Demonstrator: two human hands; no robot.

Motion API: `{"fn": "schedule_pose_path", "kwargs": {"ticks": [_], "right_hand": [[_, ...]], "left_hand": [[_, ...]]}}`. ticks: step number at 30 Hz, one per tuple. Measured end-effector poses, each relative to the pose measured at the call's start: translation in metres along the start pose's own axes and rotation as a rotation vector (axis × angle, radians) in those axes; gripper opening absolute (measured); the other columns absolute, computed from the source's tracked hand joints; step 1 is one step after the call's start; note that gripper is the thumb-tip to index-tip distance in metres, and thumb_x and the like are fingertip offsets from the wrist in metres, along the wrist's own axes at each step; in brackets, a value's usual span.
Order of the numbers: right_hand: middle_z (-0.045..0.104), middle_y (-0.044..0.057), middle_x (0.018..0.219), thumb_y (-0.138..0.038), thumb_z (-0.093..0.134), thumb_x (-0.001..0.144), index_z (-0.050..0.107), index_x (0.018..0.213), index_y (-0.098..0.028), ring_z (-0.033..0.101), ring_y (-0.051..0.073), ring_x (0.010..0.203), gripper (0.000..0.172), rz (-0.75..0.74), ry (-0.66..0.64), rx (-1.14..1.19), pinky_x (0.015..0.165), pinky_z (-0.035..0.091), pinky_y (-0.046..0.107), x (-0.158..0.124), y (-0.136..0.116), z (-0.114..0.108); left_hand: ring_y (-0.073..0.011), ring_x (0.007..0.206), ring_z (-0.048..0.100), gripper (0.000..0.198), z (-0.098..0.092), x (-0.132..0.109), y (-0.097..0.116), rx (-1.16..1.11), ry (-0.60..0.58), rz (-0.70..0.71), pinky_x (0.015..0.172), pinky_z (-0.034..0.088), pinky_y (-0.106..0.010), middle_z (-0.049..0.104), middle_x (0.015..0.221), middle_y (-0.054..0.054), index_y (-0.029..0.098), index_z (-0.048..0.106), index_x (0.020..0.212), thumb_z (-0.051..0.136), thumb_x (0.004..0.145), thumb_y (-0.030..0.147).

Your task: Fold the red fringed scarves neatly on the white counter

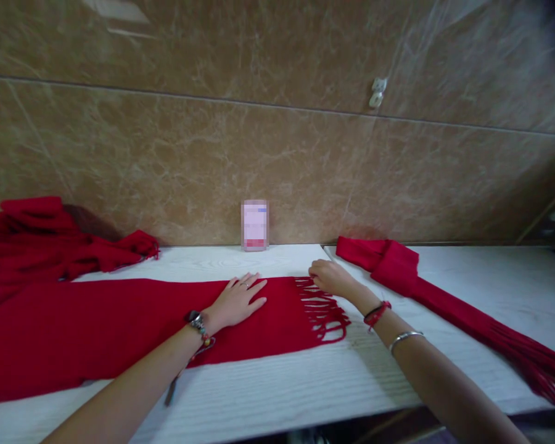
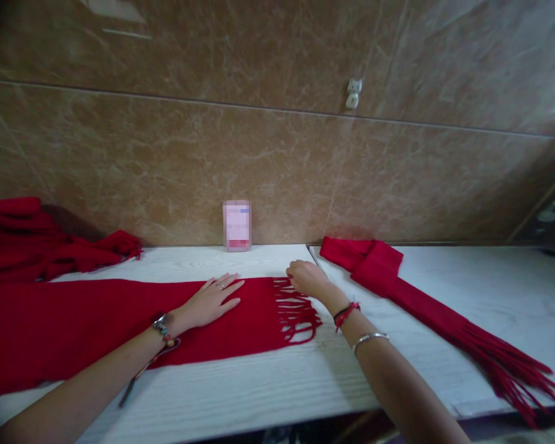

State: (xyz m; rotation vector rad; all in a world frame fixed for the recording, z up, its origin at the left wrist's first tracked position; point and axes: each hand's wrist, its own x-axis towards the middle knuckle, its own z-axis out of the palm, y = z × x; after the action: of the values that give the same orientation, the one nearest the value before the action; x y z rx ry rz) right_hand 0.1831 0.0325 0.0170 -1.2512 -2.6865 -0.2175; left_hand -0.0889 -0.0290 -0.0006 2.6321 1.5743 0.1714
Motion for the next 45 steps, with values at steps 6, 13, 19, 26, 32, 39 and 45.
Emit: {"fn": "schedule_pose_path", "kwargs": {"ticks": [6, 13, 19, 26, 32, 39, 45], "right_hand": [[0.062, 0.006, 0.085, -0.005, 0.044, 0.071, 0.06, 0.085, -0.015, 0.054, 0.015, 0.082, 0.024, -0.184, 0.057, 0.188, 0.075, 0.041, 0.025, 0.006, -0.024, 0.003], [0.063, 0.01, 0.079, -0.009, 0.044, 0.073, 0.062, 0.072, -0.015, 0.057, 0.018, 0.076, 0.019, 0.02, -0.057, -0.059, 0.068, 0.039, 0.027, -0.005, 0.018, 0.001], [0.062, 0.006, 0.081, -0.006, 0.045, 0.069, 0.06, 0.079, -0.015, 0.054, 0.016, 0.078, 0.021, -0.181, 0.186, 0.275, 0.072, 0.04, 0.025, -0.003, -0.01, 0.001], [0.059, 0.005, 0.069, -0.011, 0.045, 0.068, 0.057, 0.063, -0.017, 0.05, 0.015, 0.065, 0.014, -0.235, -0.022, 0.171, 0.063, 0.037, 0.025, -0.003, -0.008, 0.004], [0.056, 0.006, 0.071, -0.011, 0.045, 0.065, 0.057, 0.066, -0.016, 0.05, 0.017, 0.069, 0.012, -0.086, 0.208, 0.247, 0.064, 0.038, 0.027, -0.008, 0.02, -0.001], [0.056, 0.003, 0.071, -0.01, 0.047, 0.069, 0.054, 0.068, -0.019, 0.049, 0.015, 0.069, 0.012, -0.475, -0.019, 0.476, 0.067, 0.04, 0.026, -0.026, -0.031, -0.01], [0.054, 0.004, 0.067, -0.013, 0.045, 0.074, 0.051, 0.063, -0.019, 0.047, 0.015, 0.067, 0.014, -0.463, -0.053, 0.33, 0.067, 0.039, 0.027, -0.049, -0.007, -0.014]], "left_hand": [[-0.0229, 0.132, 0.02, 0.052, 0.001, 0.001, 0.0, 0.008, -0.006, 0.004, 0.106, 0.016, -0.043, 0.024, 0.145, -0.006, 0.025, 0.032, 0.136, 0.025, 0.09, 0.049], [-0.022, 0.132, 0.02, 0.052, -0.001, 0.002, -0.001, 0.019, -0.017, 0.007, 0.106, 0.017, -0.044, 0.026, 0.144, -0.006, 0.024, 0.032, 0.136, 0.024, 0.09, 0.049], [-0.0206, 0.133, 0.018, 0.052, 0.001, 0.003, -0.003, 0.021, -0.029, 0.002, 0.106, 0.016, -0.044, 0.024, 0.145, -0.005, 0.026, 0.03, 0.136, 0.024, 0.09, 0.049], [-0.0198, 0.134, 0.016, 0.053, -0.005, 0.002, 0.001, 0.027, -0.077, -0.028, 0.107, 0.015, -0.044, 0.021, 0.146, -0.004, 0.026, 0.028, 0.137, 0.022, 0.09, 0.05], [-0.0201, 0.133, 0.017, 0.053, -0.005, 0.003, 0.001, 0.036, -0.079, -0.026, 0.107, 0.016, -0.044, 0.02, 0.146, -0.003, 0.025, 0.028, 0.137, 0.023, 0.09, 0.05], [-0.0196, 0.133, 0.018, 0.052, -0.002, 0.004, -0.002, 0.043, -0.057, -0.018, 0.107, 0.016, -0.042, 0.022, 0.146, -0.003, 0.026, 0.029, 0.137, 0.023, 0.09, 0.05], [-0.0202, 0.133, 0.02, 0.052, -0.005, 0.003, 0.001, 0.043, -0.065, -0.031, 0.107, 0.016, -0.042, 0.023, 0.145, -0.002, 0.026, 0.029, 0.137, 0.024, 0.09, 0.049]]}}
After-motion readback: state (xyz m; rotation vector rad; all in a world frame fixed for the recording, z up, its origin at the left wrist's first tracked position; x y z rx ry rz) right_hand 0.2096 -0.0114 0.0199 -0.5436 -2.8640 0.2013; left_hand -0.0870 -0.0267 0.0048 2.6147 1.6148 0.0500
